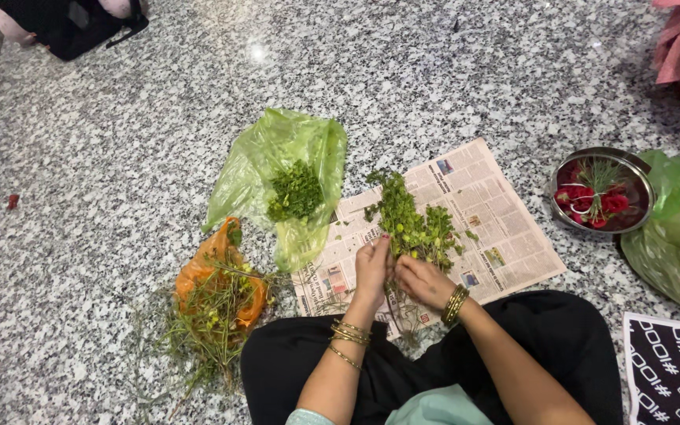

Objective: The person sits on the floor and sorts through a pile of green leafy herbs, picking leaves and small stems from the stalks. The separated leaves are placed into a green plastic bag, while the remaining stems are set aside in an orange plastic bag.

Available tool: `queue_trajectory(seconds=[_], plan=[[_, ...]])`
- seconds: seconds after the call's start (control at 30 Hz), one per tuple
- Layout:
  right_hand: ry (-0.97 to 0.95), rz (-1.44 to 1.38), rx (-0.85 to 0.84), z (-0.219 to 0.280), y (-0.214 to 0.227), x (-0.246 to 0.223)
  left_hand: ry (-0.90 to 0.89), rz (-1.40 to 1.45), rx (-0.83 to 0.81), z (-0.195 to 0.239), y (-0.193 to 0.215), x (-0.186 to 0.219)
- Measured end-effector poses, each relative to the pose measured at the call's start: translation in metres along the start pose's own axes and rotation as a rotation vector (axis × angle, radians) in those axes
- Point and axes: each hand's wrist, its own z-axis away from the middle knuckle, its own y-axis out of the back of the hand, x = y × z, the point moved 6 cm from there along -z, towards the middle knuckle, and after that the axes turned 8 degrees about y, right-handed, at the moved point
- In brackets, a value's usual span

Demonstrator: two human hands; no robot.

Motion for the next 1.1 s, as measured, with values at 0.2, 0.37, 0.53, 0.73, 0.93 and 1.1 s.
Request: queue_trajectory(seconds=[0.2, 0.37, 0.53, 0.73, 0.93, 1.1], plan=[[-0.205, -0.672, 0.023, -0.001, -0.022, 0.019, 0.027, 0.146, -0.043, 0.009, -0.005, 0.014], [-0.246, -0.926, 0.151, 0.000, -0.026, 0.035, 0.014, 0.178, -0.081, 0.011, -0.011, 0.013], [-0.272, -1.220, 0.319, 0.004, -0.022, 0.046, 0.070, 0.376, -0.132, 0.018, -0.016, 0.019], [-0.363, -1.065, 0.403, 0.001, -0.004, 0.041, 0.016, 0.463, -0.119, 0.021, -0.014, 0.031], [-0.512, -0.638, 0.448, 0.005, 0.003, 0.055, 0.006, 0.553, 0.006, 0.018, 0.005, 0.050], [-0.430, -0.740, 0.523, 0.011, 0.021, 0.098, -0.180, 0.786, 0.016, 0.019, 0.041, 0.098]])
